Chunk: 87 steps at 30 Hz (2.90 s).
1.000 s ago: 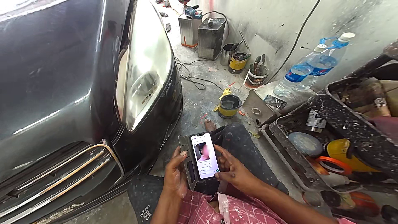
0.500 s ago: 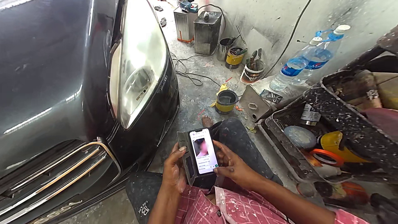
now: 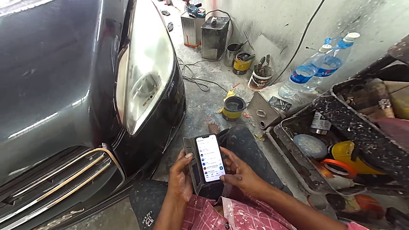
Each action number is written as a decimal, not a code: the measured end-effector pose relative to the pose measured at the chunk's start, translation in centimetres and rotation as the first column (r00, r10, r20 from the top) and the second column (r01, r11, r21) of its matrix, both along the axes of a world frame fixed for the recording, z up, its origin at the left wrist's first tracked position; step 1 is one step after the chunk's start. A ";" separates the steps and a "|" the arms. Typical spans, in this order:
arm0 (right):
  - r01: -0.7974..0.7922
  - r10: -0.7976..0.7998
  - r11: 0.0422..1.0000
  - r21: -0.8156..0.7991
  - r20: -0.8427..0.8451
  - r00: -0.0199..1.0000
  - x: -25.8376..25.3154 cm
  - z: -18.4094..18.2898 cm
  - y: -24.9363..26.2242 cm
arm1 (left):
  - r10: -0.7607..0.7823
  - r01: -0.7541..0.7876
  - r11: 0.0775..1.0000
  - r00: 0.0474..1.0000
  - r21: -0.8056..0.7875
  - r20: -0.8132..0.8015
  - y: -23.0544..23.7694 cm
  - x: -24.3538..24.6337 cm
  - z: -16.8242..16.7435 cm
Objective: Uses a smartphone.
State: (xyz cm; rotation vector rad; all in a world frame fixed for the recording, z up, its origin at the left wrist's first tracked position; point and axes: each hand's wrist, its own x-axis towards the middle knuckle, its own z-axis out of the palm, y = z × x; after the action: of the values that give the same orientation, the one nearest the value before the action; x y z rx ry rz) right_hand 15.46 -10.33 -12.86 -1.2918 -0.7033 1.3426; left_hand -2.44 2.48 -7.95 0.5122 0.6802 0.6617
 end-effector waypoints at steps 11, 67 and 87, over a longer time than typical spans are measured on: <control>-0.005 0.005 0.999 0.038 -0.003 1.000 -0.1 0.3 -0.2 | 0.018 -0.017 0.999 1.000 -0.028 0.013 -0.1 0.2 0.0; 0.355 -0.419 0.888 0.291 0.197 0.887 0.5 3.1 -1.4 | -0.054 0.081 0.949 0.994 0.305 -0.095 -3.9 6.0 0.4; 0.346 -0.598 0.748 0.567 0.349 0.721 4.4 10.3 -3.1 | -0.080 0.177 0.720 0.982 0.671 -0.174 -5.2 9.2 2.6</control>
State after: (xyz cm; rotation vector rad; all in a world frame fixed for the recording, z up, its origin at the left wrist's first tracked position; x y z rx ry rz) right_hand 19.88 -13.40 -2.56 -1.3118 -0.8982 0.3338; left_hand 6.76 -2.70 -5.33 1.2993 0.4973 0.7442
